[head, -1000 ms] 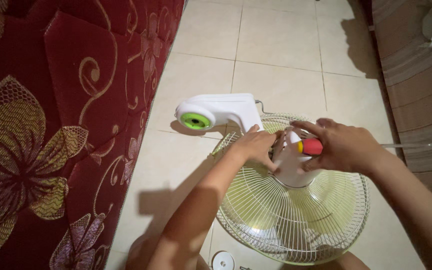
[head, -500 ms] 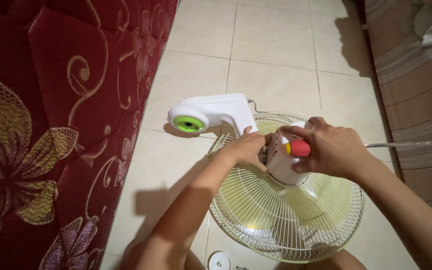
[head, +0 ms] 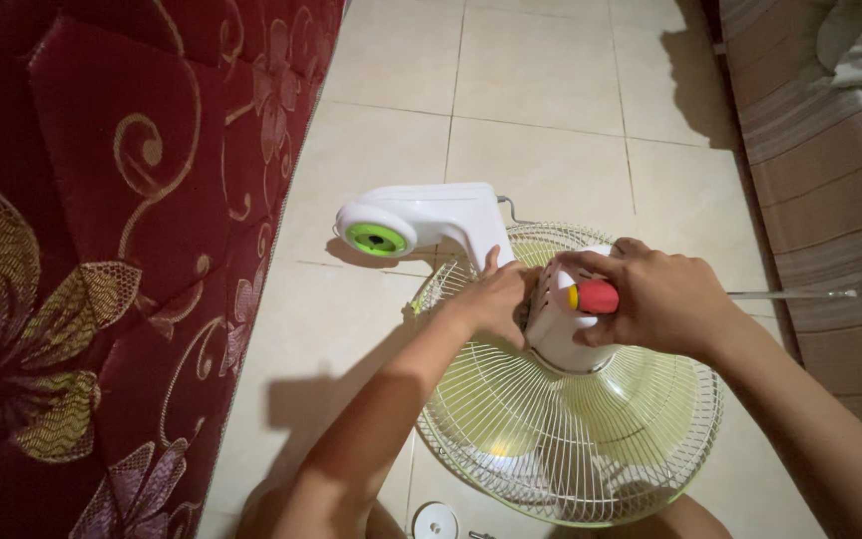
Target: The person assembles an electric fan by attaching the motor housing to the fan head and securing it with a screwdriver. They then attach the rear cover and tighten the screws to complete the assembly.
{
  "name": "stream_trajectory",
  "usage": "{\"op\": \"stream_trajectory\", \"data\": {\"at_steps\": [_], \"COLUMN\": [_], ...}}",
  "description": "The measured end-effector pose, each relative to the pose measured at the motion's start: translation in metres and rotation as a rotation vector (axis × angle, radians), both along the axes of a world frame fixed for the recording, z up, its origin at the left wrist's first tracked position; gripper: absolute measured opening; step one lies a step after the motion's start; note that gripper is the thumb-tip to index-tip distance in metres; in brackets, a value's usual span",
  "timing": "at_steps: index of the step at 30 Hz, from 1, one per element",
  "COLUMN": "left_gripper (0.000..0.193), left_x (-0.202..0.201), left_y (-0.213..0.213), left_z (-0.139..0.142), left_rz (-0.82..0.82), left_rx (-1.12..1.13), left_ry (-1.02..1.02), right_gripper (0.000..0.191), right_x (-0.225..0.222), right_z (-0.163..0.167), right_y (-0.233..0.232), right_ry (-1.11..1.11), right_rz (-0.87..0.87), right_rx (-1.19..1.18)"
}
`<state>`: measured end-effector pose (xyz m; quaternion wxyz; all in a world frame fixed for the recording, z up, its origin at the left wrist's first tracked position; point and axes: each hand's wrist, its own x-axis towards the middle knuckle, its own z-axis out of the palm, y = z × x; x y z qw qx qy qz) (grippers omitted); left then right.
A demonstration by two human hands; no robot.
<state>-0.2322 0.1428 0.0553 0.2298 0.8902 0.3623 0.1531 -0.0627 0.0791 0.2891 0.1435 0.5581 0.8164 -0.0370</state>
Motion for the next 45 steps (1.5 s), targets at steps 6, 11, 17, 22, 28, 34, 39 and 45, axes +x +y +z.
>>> {"op": "stream_trajectory", "data": {"at_steps": [6,11,17,22,28,34,39,45], "left_gripper": [0.107,0.1,0.096,0.105,0.104,0.093,0.091,0.095], "left_x": [-0.003,-0.003,-0.002,-0.001,-0.001,0.004,0.004,0.004], "left_y": [-0.014,-0.02,-0.02,-0.02,-0.005,0.012,0.011,0.0], "left_z": [0.026,0.031,0.026,0.025,0.01,0.001,0.007,0.027], "left_rz": [0.056,0.076,0.066,0.049,-0.032,-0.042,-0.062,-0.071], "left_rx": [-0.118,-0.089,-0.079,-0.097,-0.133,-0.143,-0.148,-0.144], "left_ry": [0.025,0.023,-0.019,-0.023,-0.071,-0.021,-0.008,0.0], "right_gripper": [0.094,0.096,0.096,0.094,0.098,0.093,0.095,0.085], "right_x": [-0.004,-0.005,-0.004,-0.003,0.001,0.007,0.006,0.008], "right_z": [-0.001,-0.003,-0.004,-0.003,-0.011,-0.018,-0.019,-0.028], "right_y": [-0.001,0.001,0.002,0.002,-0.007,-0.013,-0.01,-0.027], "right_ry": [-0.04,-0.016,-0.018,-0.029,0.005,0.105,0.118,0.199], "right_rz": [-0.024,0.004,0.008,-0.017,-0.061,-0.038,-0.039,-0.023], "right_rx": [-0.005,0.02,0.018,0.015,0.042,0.098,0.106,0.176]}}
